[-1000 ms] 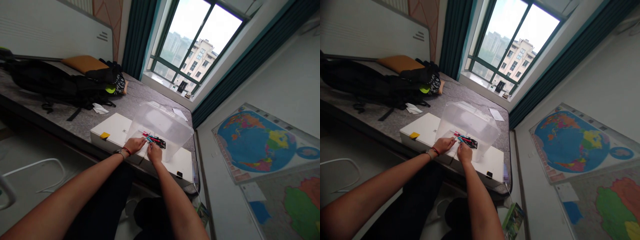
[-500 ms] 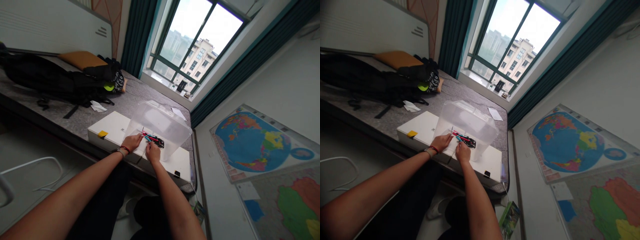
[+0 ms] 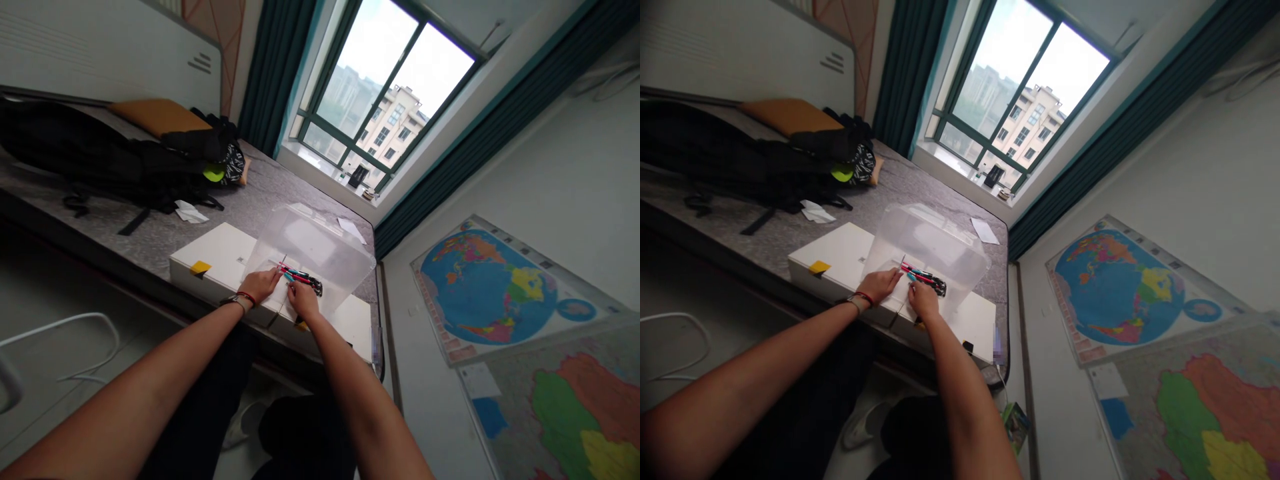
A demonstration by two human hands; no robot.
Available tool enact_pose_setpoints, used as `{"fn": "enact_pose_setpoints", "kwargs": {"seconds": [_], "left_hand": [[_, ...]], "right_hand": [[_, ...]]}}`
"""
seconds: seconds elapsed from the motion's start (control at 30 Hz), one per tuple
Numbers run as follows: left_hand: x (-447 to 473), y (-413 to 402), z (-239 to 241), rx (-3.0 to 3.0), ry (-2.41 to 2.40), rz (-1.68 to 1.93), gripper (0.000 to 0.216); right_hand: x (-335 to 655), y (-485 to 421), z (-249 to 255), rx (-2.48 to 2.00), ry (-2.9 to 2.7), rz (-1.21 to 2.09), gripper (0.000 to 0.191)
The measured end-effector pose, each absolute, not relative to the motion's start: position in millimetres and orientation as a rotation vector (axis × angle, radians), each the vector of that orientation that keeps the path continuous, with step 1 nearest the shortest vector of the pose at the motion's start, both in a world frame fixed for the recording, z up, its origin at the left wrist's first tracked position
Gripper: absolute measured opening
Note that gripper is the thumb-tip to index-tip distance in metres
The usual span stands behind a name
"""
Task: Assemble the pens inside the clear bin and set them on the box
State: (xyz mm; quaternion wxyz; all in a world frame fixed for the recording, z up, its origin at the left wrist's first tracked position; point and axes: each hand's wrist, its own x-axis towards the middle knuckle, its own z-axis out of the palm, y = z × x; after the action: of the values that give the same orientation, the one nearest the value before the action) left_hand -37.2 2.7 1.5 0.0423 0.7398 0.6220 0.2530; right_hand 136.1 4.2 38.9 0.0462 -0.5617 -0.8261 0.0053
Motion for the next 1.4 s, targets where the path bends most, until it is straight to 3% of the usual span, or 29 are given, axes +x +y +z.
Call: {"fn": "enact_pose_setpoints", "kwargs": {"seconds": [0.23, 0.57, 1.03, 1.4], "left_hand": [[-38, 4, -2, 2.223, 1.899, 0.815, 0.058], [-40, 5, -1, 2.22, 1.868, 0.852, 0.056], [-40, 6, -2, 2.205, 1.872, 0.853, 0.057], [-39, 6, -1, 2.198, 1.857, 0.867, 0.056]], "right_hand": [[163, 62, 99, -2.063, -2.642, -0.211, 0.024], [169, 60, 71, -2.108, -2.707, -0.318, 0.026], [172, 79, 91, -2.092, -2.828, -0.327, 0.029], [171, 85, 82, -2.086, -2.908, -0.013, 0.025]]}}
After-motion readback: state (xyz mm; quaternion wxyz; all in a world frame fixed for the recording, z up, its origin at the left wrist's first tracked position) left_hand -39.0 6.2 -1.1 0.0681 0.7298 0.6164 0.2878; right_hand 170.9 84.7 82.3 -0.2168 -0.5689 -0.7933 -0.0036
